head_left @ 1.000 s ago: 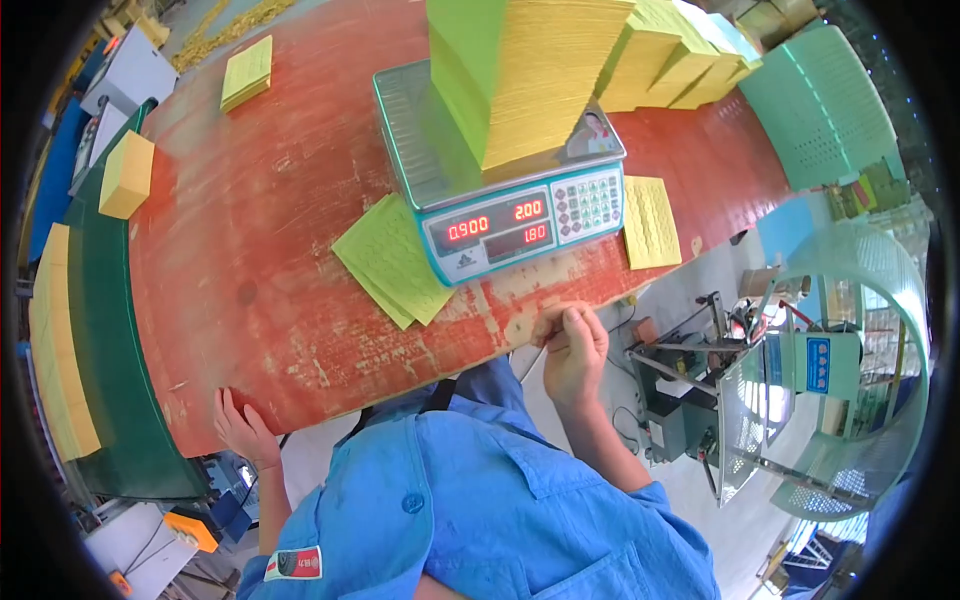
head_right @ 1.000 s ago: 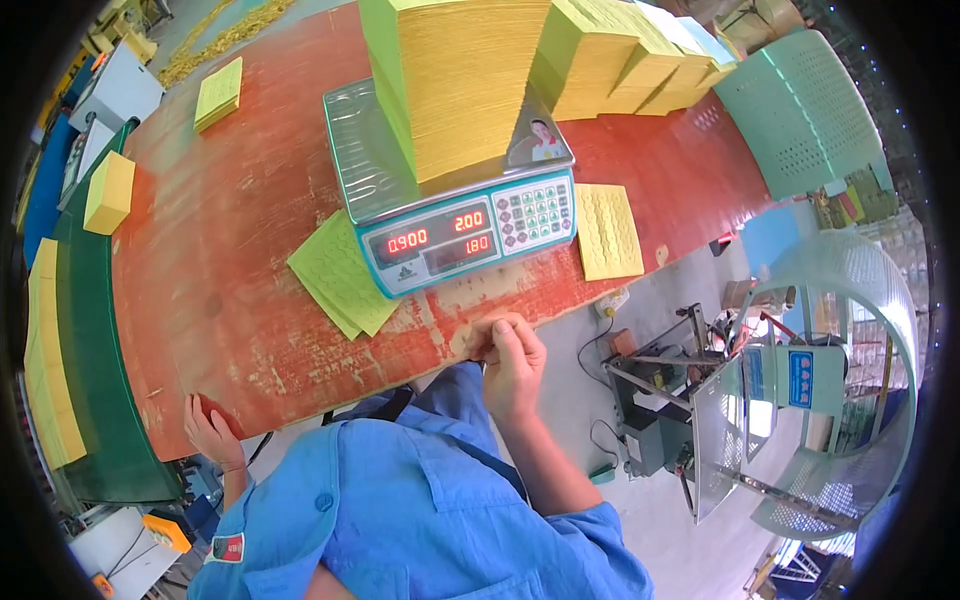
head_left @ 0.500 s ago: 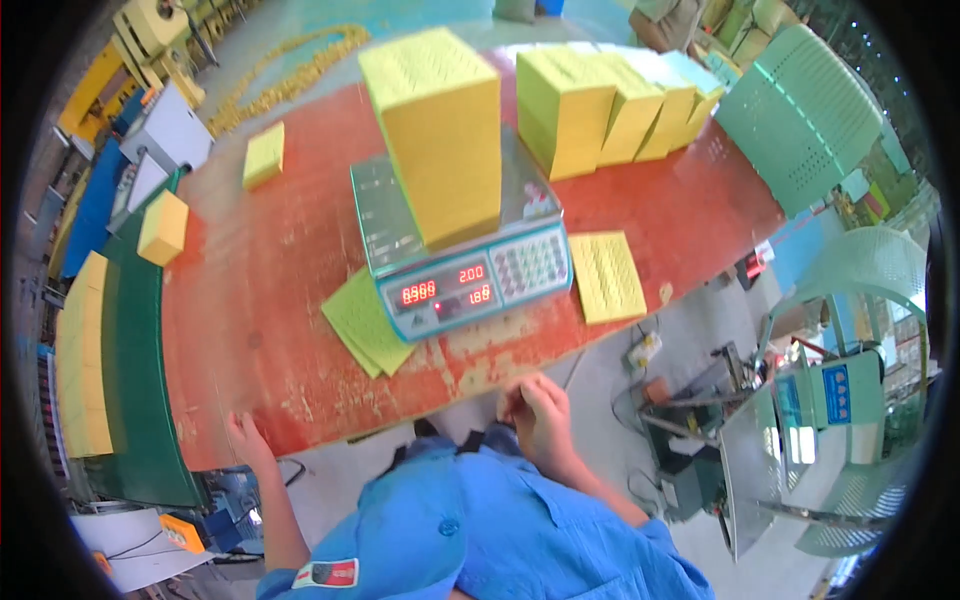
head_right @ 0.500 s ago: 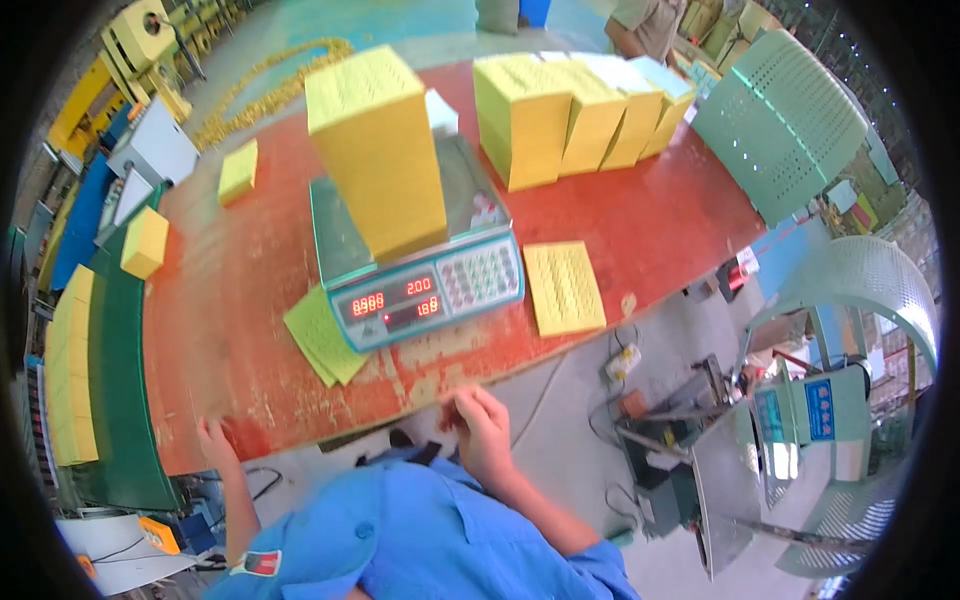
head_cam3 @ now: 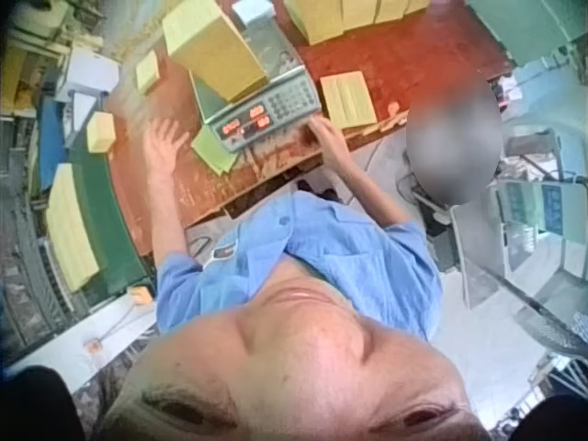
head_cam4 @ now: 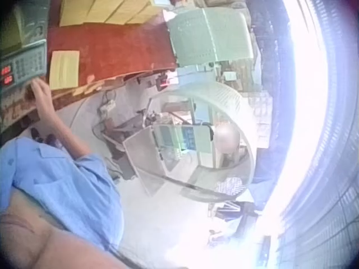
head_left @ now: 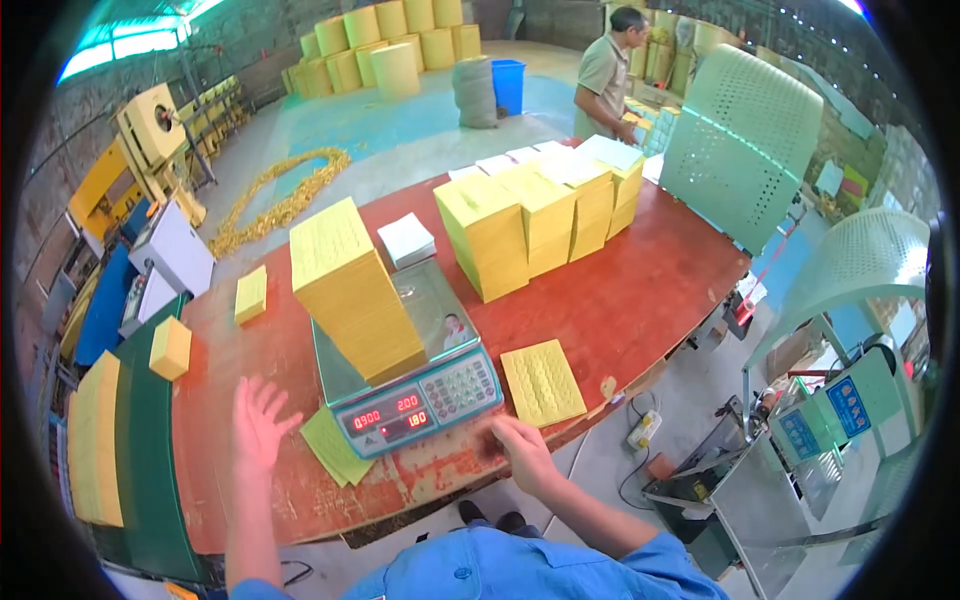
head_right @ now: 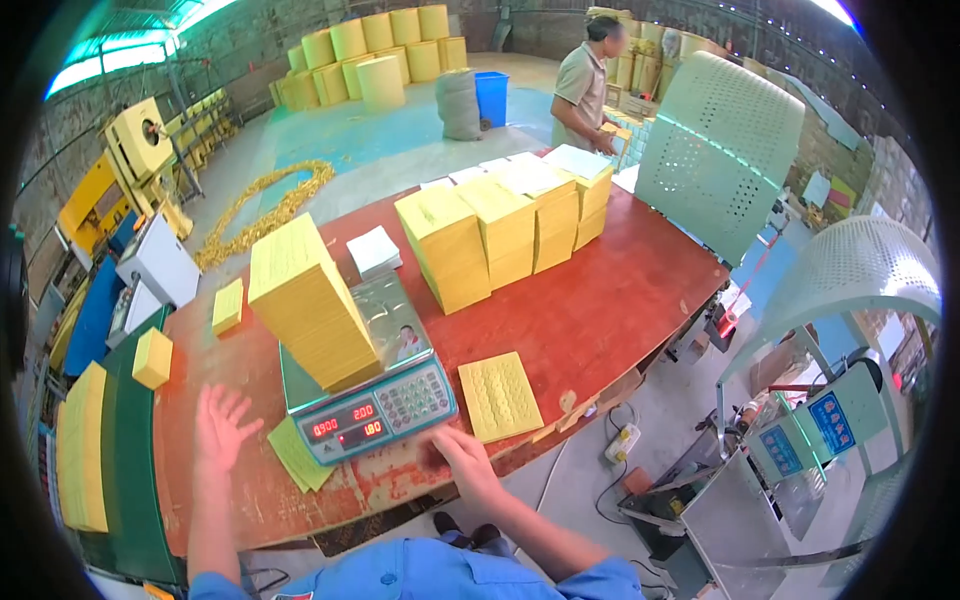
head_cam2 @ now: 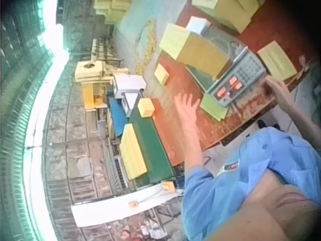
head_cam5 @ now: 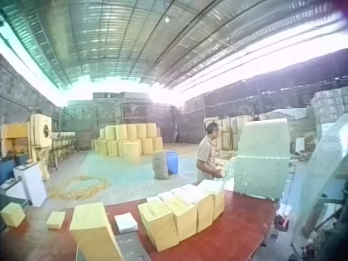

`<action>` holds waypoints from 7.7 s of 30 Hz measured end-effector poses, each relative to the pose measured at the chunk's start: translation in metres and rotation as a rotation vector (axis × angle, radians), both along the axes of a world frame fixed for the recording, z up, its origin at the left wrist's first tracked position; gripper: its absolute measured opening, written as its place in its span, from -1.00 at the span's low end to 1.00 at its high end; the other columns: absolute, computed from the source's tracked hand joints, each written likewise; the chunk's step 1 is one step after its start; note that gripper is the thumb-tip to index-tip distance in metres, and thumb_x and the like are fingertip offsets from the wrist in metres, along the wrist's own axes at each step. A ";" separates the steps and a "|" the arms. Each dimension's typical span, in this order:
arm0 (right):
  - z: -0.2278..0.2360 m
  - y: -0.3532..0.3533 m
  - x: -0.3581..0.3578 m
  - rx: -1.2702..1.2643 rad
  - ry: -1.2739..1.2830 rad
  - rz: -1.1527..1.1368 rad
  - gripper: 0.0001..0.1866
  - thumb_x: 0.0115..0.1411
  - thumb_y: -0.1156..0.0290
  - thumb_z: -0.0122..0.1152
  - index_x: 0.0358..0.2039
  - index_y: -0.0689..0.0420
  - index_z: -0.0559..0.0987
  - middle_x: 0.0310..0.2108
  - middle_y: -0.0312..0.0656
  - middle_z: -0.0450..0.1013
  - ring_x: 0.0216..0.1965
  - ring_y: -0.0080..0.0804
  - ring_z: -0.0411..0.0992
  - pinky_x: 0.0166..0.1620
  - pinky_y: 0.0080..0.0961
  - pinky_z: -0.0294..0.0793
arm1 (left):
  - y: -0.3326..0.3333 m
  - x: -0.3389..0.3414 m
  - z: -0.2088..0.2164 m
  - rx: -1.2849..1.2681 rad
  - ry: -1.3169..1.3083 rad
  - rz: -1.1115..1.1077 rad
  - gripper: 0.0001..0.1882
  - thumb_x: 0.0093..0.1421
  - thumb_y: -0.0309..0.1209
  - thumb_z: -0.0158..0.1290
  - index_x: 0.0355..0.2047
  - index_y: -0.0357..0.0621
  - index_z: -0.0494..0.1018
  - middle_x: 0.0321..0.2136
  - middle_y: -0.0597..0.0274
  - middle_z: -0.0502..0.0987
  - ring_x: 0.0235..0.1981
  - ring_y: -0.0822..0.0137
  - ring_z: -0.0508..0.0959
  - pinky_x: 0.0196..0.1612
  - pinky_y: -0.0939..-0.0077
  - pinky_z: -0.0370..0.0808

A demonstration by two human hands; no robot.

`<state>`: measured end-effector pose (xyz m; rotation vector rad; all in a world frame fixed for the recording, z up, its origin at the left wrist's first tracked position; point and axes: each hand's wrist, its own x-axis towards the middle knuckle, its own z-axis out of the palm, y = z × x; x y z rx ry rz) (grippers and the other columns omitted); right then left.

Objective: The recorder weighs stacks of yellow paper and organizes them on a table in a paper mill.

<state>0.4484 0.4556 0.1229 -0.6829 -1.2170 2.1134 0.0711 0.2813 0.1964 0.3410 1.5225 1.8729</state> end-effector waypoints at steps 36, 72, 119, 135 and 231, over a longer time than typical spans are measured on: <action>-0.010 0.213 -0.149 0.704 -0.205 -0.164 -0.55 0.35 0.16 0.04 0.10 0.21 0.47 0.05 0.03 0.47 0.08 -0.11 0.44 0.10 -0.33 0.41 | 0.187 0.039 0.105 -0.263 -0.007 -0.766 -0.14 0.20 0.34 -0.13 0.37 0.15 0.13 0.30 0.07 0.24 0.27 -0.22 0.24 0.01 -0.64 0.26; -0.021 0.271 0.193 -0.203 -0.027 -0.470 -0.61 0.39 0.30 -0.05 0.08 0.30 0.50 0.00 -0.15 0.51 -0.01 -0.44 0.45 0.06 -0.48 0.41 | 0.394 0.313 0.050 -0.119 -0.269 -1.203 -0.27 0.30 0.18 -0.12 0.32 0.03 0.16 0.18 0.13 0.39 0.14 0.15 0.45 0.05 -0.02 0.48; -0.061 0.510 0.226 0.723 -1.059 -1.097 -0.07 0.09 0.28 0.38 0.34 0.28 0.05 0.30 0.20 0.07 0.25 0.18 0.19 0.20 -0.12 0.37 | 0.307 0.164 -0.037 -0.068 0.064 -0.123 -0.24 0.26 -0.33 0.16 0.32 -0.37 0.03 0.07 -0.03 0.34 0.04 0.20 0.45 0.09 0.25 0.46; -0.069 0.599 0.160 0.706 -1.142 -1.049 -0.06 0.09 0.18 0.37 0.38 0.12 0.07 0.34 0.08 0.08 0.27 0.06 0.20 0.15 -0.12 0.42 | 0.430 0.167 -0.115 -0.088 0.141 -0.205 -0.13 -0.02 -0.66 0.24 0.30 -0.15 0.11 0.17 0.19 0.32 0.22 0.23 0.32 0.29 0.31 0.22; -0.124 0.308 0.132 1.364 -1.170 -0.342 -0.58 0.29 0.42 0.01 0.14 0.27 0.46 0.13 0.06 0.42 0.16 -0.13 0.39 0.21 -0.32 0.35 | -0.114 0.142 -0.043 -1.019 1.297 0.084 -0.12 0.03 -0.31 0.30 0.34 -0.13 0.15 0.32 -0.13 0.13 0.32 -0.16 0.18 0.30 0.01 0.23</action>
